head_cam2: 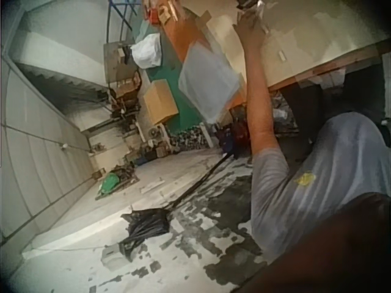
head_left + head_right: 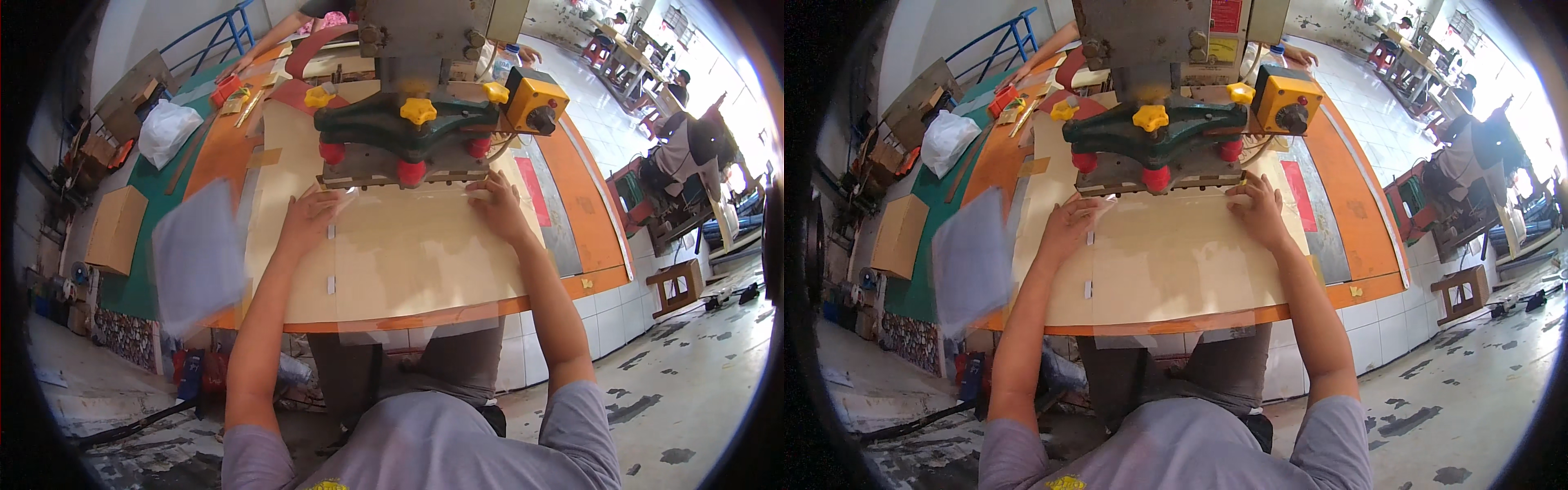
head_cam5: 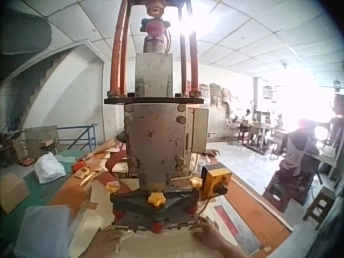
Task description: The person operates a heat press machine by aligning a plastic sheet on the work surface, lowering the press head, and retrieving processed sheets from another worker.
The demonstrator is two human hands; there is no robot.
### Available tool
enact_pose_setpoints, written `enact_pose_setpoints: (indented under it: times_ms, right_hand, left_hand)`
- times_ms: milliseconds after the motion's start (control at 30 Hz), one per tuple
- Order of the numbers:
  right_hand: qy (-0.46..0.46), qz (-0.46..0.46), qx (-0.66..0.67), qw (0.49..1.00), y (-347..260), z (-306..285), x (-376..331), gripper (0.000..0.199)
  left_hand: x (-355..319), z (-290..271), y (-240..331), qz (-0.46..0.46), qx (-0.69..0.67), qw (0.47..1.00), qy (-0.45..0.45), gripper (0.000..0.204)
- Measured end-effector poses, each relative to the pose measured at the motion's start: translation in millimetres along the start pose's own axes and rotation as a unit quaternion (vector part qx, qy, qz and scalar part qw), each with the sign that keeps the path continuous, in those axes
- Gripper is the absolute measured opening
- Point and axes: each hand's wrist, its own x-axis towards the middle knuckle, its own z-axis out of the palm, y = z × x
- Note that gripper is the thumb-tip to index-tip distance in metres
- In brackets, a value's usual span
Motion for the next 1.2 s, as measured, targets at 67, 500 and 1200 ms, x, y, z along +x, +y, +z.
enact_pose_setpoints:
  times_ms: [67, 500, 1200]
  right_hand:
    - [0.001, -0.005, 0.006, 1.000, 4, 1, 1, 0.044]
    - [0.012, -0.022, 0.002, 1.000, 0, -2, -3, 0.038]
    - [0.041, -0.029, -0.035, 0.998, 8, 4, -8, 0.053]
  left_hand:
    - [1, -3, 7, -0.004, 0.047, 0.999, -0.011, 0.030]
    - [4, 33, 15, -0.017, -0.280, 0.947, 0.159, 0.025]
    - [-19, 34, 38, 0.147, 0.189, 0.953, 0.183, 0.028]
